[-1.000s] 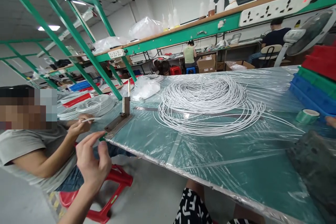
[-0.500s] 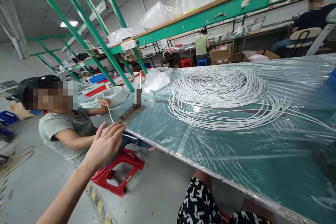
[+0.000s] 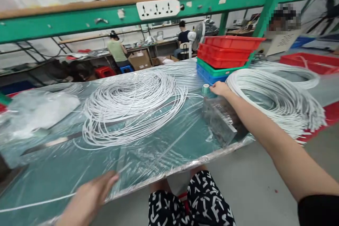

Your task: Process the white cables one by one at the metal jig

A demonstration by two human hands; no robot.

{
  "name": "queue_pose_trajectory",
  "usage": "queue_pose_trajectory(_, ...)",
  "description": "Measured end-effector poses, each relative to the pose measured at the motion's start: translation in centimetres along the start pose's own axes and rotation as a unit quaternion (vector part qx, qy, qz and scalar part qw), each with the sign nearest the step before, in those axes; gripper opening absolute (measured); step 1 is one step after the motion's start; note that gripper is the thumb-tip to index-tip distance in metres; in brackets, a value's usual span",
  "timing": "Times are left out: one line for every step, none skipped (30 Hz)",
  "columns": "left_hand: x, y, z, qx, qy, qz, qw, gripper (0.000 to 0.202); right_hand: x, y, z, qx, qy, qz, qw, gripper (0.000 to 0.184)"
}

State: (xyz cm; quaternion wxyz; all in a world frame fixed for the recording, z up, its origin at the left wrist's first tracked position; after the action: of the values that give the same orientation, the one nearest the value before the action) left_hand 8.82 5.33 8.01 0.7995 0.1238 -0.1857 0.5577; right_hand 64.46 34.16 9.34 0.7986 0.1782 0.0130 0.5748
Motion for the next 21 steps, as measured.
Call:
queue_pose_trajectory(2.3, -3.2, -2.3, -0.043, 0.063, -0.005, 0.997, 0.036, 0.0, 0.0, 0.0, 0.004, -0.003, -0.005, 1.0, 0.035)
queue_pose_trajectory(4.6, -6.6, -4.2, -0.088, 0.115, -0.022, 0.989, 0.043, 0.0, 0.0, 0.0, 0.008, -0.004, -0.008, 1.0, 0.035)
queue_pose_trajectory(6.8, -9.8, -5.8, -0.127, 0.151, -0.047, 0.979, 0.048, 0.0, -0.1, 0.0, 0.012, -0.003, -0.009, 1.0, 0.036)
queue_pose_trajectory(9.0, -12.7, -6.9, -0.165, 0.159, -0.077, 0.97, 0.05, 0.0, -0.1, 0.0, 0.014, -0.002, -0.007, 1.0, 0.036)
queue_pose_trajectory(11.0, -15.3, -7.6, -0.196, 0.153, -0.1, 0.963, 0.048, 0.0, -0.1, 0.0, 0.016, -0.002, -0.004, 1.0, 0.036)
queue_pose_trajectory(12.8, -17.4, -8.2, -0.213, 0.143, -0.121, 0.959, 0.047, 0.0, 0.0, 0.1, 0.017, -0.002, 0.0, 1.0, 0.036)
queue_pose_trajectory(14.4, -19.2, -8.7, -0.223, 0.137, -0.136, 0.956, 0.047, 0.0, 0.1, 0.1, 0.016, -0.002, 0.004, 1.0, 0.036)
queue_pose_trajectory(15.7, -20.6, -9.2, -0.226, 0.13, -0.147, 0.954, 0.046, 0.0, 0.2, 0.1, 0.016, 0.0, 0.008, 1.0, 0.035)
queue_pose_trajectory(16.8, -21.8, -9.6, -0.225, 0.127, -0.154, 0.954, 0.046, 0.1, 0.3, 0.1, 0.016, 0.002, 0.01, 1.0, 0.035)
queue_pose_trajectory(17.7, -22.8, -9.9, -0.221, 0.126, -0.156, 0.954, 0.046, 0.2, 0.4, 0.1, 0.016, 0.005, 0.012, 1.0, 0.035)
queue_pose_trajectory(18.5, -23.7, -10.2, -0.217, 0.124, -0.157, 0.955, 0.046, 0.3, 0.5, 0.0, 0.015, 0.008, 0.013, 1.0, 0.035)
queue_pose_trajectory(19.2, -24.4, -10.4, -0.212, 0.121, -0.156, 0.957, 0.045, 0.4, 0.6, 0.0, 0.015, 0.012, 0.014, 1.0, 0.034)
queue_pose_trajectory(19.9, -25.0, -10.6, -0.205, 0.117, -0.156, 0.959, 0.044, 0.5, 0.6, -0.1, 0.015, 0.014, 0.015, 1.0, 0.034)
queue_pose_trajectory(20.5, -25.5, -10.7, -0.198, 0.113, -0.154, 0.962, 0.043, 0.6, 0.6, -0.2, 0.015, 0.017, 0.015, 1.0, 0.034)
queue_pose_trajectory(21.0, -26.0, -10.7, -0.191, 0.108, -0.15, 0.964, 0.042, 0.7, 0.6, -0.3, 0.015, 0.019, 0.015, 1.0, 0.033)
queue_pose_trajectory(21.5, -26.4, -10.7, -0.186, 0.103, -0.145, 0.966, 0.041, 0.7, 0.6, -0.3, 0.015, 0.02, 0.015, 1.0, 0.033)
queue_pose_trajectory(21.9, -26.8, -10.7, -0.183, 0.098, -0.141, 0.968, 0.04, 0.8, 0.6, -0.3, 0.015, 0.021, 0.016, 1.0, 0.033)
queue_pose_trajectory(22.2, -27.2, -10.6, -0.182, 0.094, -0.139, 0.969, 0.039, 0.8, 0.6, -0.4, 0.015, 0.021, 0.016, 1.0, 0.032)
queue_pose_trajectory(22.5, -27.6, -10.6, -0.182, 0.091, -0.137, 0.969, 0.038, 0.9, 0.6, -0.4, 0.015, 0.021, 0.017, 1.0, 0.032)
queue_pose_trajectory(22.6, -27.9, -10.6, -0.183, 0.087, -0.137, 0.97, 0.038, 0.9, 0.6, -0.5, 0.016, 0.021, 0.018, 0.999, 0.032)
queue_pose_trajectory(22.7, -28.2, -10.6, -0.184, 0.083, -0.138, 0.97, 0.037, 1.0, 0.6, -0.5, 0.017, 0.021, 0.02, 0.999, 0.032)
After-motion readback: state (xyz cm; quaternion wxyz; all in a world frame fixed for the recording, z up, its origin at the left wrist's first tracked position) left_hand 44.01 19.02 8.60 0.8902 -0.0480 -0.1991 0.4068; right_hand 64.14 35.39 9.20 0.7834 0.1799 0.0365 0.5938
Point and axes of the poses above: each hand's wrist, its own x-axis towards the middle knuckle, its own z-axis out of the back of the hand, y = z × x, the point moved 3 cm from there along x, towards the middle knuckle, and after that the axes turned 12 degrees about -y, right-handed, at the moved point
